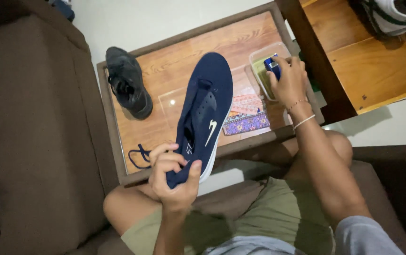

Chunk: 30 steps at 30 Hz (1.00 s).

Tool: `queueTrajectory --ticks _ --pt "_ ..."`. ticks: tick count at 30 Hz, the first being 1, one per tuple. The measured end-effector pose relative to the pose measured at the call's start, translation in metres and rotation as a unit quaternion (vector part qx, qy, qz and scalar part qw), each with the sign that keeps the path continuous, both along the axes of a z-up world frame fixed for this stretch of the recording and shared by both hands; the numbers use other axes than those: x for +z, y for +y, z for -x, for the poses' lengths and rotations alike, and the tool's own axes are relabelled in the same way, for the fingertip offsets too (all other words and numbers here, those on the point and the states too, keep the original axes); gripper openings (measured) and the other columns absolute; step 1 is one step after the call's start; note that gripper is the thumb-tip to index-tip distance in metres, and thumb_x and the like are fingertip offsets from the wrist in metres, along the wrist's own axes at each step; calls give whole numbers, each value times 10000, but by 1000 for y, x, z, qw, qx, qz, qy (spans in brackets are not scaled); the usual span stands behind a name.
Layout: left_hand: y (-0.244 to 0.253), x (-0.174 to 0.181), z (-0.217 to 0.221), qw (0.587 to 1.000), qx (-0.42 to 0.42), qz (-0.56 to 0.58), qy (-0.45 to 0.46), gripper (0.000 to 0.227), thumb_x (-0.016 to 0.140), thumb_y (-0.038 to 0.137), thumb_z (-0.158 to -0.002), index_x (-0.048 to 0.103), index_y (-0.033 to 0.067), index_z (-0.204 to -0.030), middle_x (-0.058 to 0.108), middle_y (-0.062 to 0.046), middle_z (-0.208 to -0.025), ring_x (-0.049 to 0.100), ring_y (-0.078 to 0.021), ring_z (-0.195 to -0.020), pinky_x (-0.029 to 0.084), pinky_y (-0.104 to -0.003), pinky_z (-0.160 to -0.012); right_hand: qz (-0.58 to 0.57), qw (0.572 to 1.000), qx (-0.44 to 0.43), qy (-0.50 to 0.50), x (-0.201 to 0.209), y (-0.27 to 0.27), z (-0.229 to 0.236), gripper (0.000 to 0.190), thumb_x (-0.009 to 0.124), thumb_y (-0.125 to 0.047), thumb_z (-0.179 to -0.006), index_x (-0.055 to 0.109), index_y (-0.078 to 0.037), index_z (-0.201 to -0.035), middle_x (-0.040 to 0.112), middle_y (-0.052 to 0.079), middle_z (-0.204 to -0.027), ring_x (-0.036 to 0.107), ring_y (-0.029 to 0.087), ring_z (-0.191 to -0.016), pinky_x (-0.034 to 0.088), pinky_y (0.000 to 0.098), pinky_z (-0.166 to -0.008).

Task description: Cleaning the heel and midsole of a blue sneaker using a brush and cleaning solution while sitting on the floor.

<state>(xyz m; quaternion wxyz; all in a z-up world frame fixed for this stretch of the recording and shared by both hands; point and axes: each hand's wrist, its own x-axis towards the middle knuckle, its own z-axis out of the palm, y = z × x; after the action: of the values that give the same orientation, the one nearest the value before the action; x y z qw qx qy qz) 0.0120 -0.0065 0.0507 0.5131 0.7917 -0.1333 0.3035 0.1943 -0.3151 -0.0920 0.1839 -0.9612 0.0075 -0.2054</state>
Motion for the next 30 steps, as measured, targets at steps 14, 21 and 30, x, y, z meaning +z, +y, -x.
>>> queueTrajectory --ticks 14,21,30 --pt "8 -1 4 999 -40 25 15 353 734 -22 -735 413 107 -804 558 -25 -770 592 -289 -982 541 -480 -979 -295 927 190 -129 102 88 129 388 665 18 -861 674 -21 -1247 576 177 -1231 585 302 -1061 500 380 -942" --pt "20 4 16 997 -72 29 1 381 738 4 -723 378 116 -774 564 -30 -713 619 -284 -936 575 -516 -962 -183 942 230 -162 94 102 143 506 806 -34 -799 699 -169 -1275 537 158 -1286 569 303 -1062 517 383 -917" --pt "33 4 24 995 -94 24 -23 374 750 -17 -661 406 122 -714 567 -4 -664 620 -255 -913 566 -521 -990 -177 938 268 -131 144 92 128 407 761 -6 -825 732 -86 -1223 559 171 -1262 493 299 -1035 469 390 -922"
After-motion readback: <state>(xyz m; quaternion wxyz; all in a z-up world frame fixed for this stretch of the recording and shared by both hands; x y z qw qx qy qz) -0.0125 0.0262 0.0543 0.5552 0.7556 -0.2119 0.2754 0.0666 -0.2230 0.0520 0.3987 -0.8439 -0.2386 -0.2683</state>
